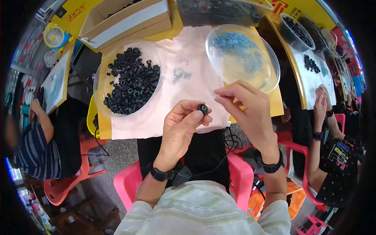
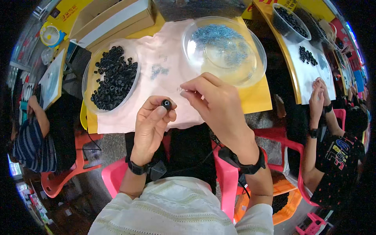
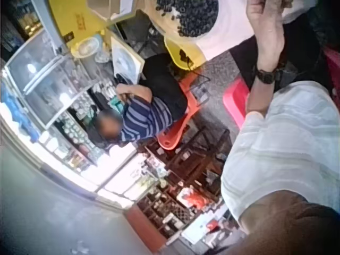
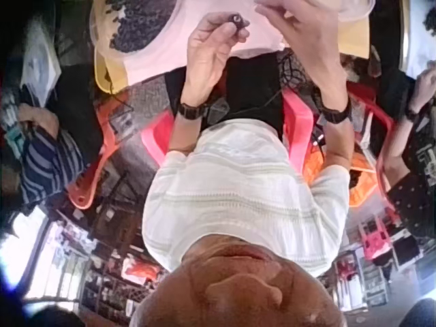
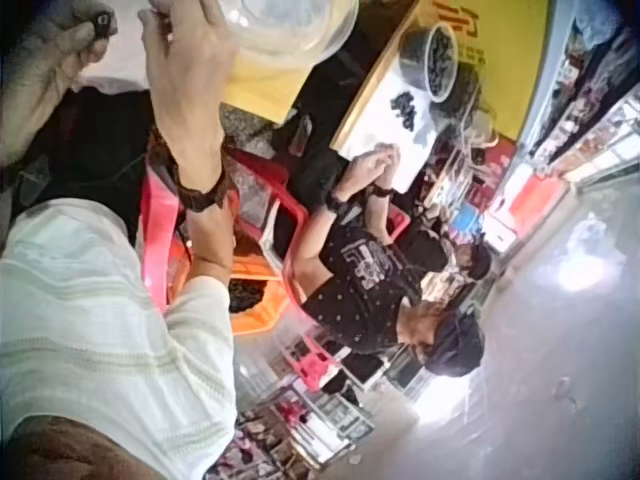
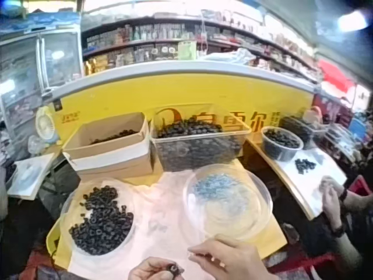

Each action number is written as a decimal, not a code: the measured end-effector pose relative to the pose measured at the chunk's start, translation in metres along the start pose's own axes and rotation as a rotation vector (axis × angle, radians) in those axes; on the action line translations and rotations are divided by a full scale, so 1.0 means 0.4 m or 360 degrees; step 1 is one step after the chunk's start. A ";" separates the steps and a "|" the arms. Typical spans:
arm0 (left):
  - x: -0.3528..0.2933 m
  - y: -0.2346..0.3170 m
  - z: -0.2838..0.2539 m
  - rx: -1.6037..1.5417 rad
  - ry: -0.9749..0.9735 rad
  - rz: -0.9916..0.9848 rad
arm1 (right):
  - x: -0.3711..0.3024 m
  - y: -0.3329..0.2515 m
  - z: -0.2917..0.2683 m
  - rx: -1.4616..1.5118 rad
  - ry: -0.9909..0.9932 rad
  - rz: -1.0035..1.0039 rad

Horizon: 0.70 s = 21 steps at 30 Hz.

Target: Assembling small plastic components by hand in a production line setting.

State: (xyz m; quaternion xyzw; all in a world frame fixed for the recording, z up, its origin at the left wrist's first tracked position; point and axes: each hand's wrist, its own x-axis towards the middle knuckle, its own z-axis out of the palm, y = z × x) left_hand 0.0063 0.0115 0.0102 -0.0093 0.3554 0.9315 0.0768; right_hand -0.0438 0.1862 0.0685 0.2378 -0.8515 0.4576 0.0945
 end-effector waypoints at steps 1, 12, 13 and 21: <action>-0.004 0.004 -0.007 -0.0054 -0.0010 -0.0022 | 0.009 0.012 0.019 -0.0034 -0.0014 0.0008; -0.029 0.026 -0.118 -0.0091 0.0099 0.0075 | 0.142 0.082 0.193 -0.0351 -0.0302 0.0007; -0.031 0.024 -0.127 -0.0103 0.0092 0.0085 | 0.157 0.054 0.180 -0.0365 -0.0335 0.0031; -0.023 0.022 -0.134 -0.0073 0.0016 0.0000 | 0.327 -0.016 0.276 -0.0436 -0.0314 -0.0558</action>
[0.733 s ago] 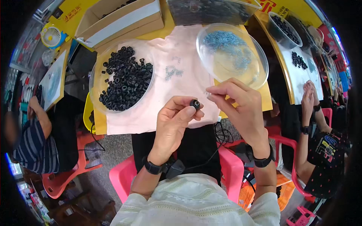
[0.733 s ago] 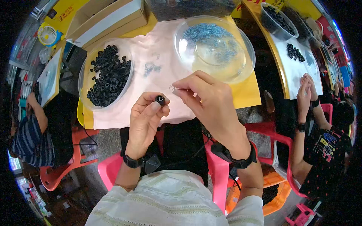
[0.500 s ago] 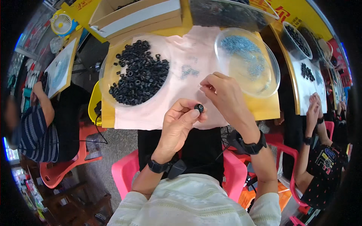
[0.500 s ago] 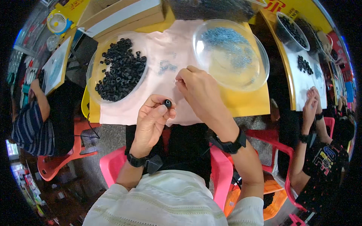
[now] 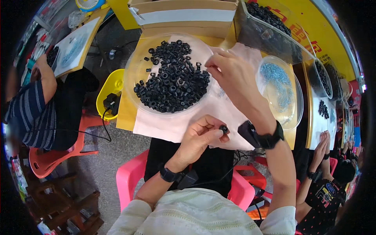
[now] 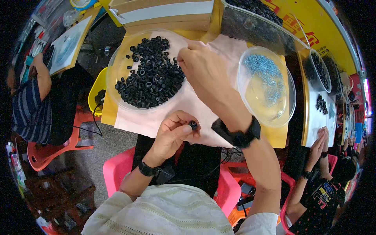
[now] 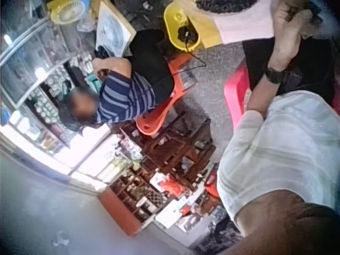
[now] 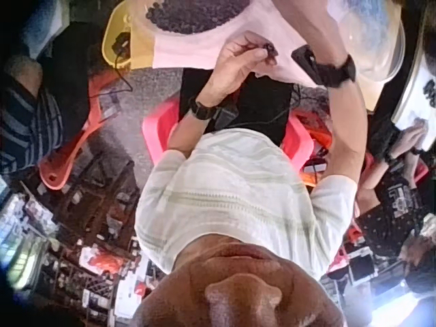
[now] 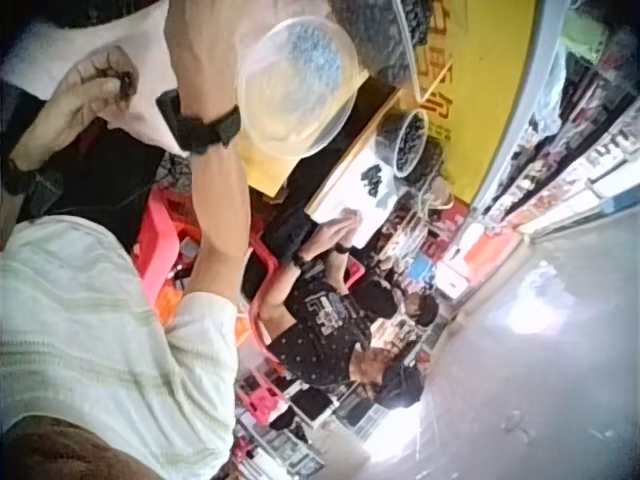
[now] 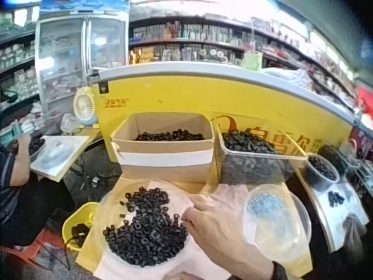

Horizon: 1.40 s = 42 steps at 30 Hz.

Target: Assembling small plastic components by hand in a production line setting.

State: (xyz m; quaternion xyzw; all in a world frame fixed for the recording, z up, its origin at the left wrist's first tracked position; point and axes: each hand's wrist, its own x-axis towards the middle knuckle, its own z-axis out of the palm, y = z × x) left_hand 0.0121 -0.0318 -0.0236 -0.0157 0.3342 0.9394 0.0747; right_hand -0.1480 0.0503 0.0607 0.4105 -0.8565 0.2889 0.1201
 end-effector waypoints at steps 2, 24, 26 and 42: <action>-0.002 0.001 -0.004 -0.0010 -0.0031 -0.0028 | 0.038 0.026 0.041 -0.0149 -0.0079 -0.0072; 0.005 -0.018 0.005 0.0189 0.0031 0.0194 | 0.088 0.017 0.169 -0.0616 -0.0210 -0.0132; 0.004 -0.022 0.004 0.0196 0.0020 0.0204 | 0.091 0.023 0.170 -0.0637 -0.0202 -0.0091; 0.006 -0.002 -0.027 -0.0104 0.0011 0.0149 | -0.141 0.005 -0.083 0.0303 0.0811 -0.0179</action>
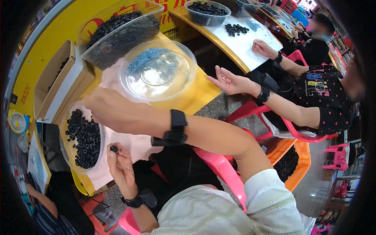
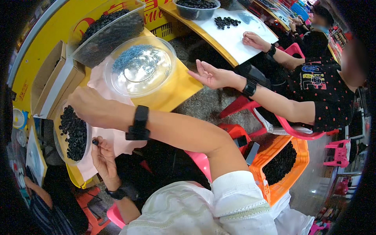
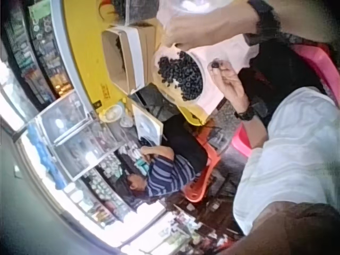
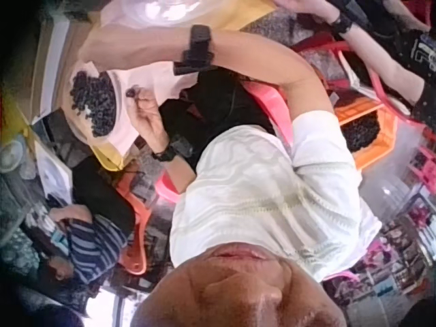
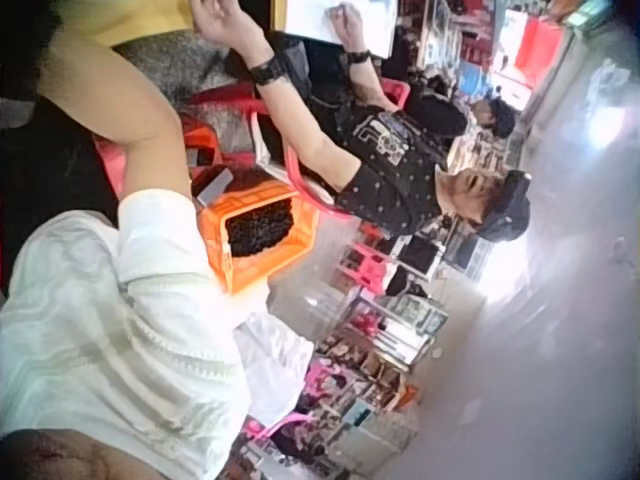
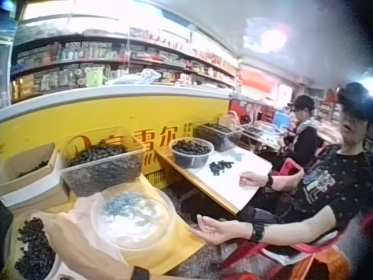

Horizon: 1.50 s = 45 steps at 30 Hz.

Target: Assembling small plastic components by hand in a production line setting.

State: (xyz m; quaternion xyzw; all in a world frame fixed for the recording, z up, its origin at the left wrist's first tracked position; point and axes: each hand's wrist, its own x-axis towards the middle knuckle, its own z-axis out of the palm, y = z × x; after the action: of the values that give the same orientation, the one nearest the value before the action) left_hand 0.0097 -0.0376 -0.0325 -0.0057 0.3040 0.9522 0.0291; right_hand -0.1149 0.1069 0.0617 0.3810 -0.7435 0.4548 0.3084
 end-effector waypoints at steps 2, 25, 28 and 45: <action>0.009 0.009 0.011 -0.0152 -0.0318 -0.0038 | -0.018 -0.010 -0.031 0.0003 -0.0127 0.0164; 0.059 -0.075 0.258 -0.0545 -0.0408 -0.0460 | -0.203 -0.160 -0.311 0.0413 -0.0005 0.0906; 0.069 -0.074 0.259 -0.0776 -0.0430 -0.0450 | -0.195 -0.167 -0.285 0.0344 -0.0109 0.0607; 0.143 -0.126 0.340 -0.0721 -0.0433 -0.0460 | -0.196 -0.131 -0.265 -0.0289 -0.0270 0.0391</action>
State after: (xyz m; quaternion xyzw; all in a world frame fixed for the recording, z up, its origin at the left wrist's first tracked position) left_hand -0.0437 0.0850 0.0476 0.0723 0.0733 0.9738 0.2027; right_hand -0.0179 0.2104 0.0638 0.2949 -0.8458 0.3863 0.2199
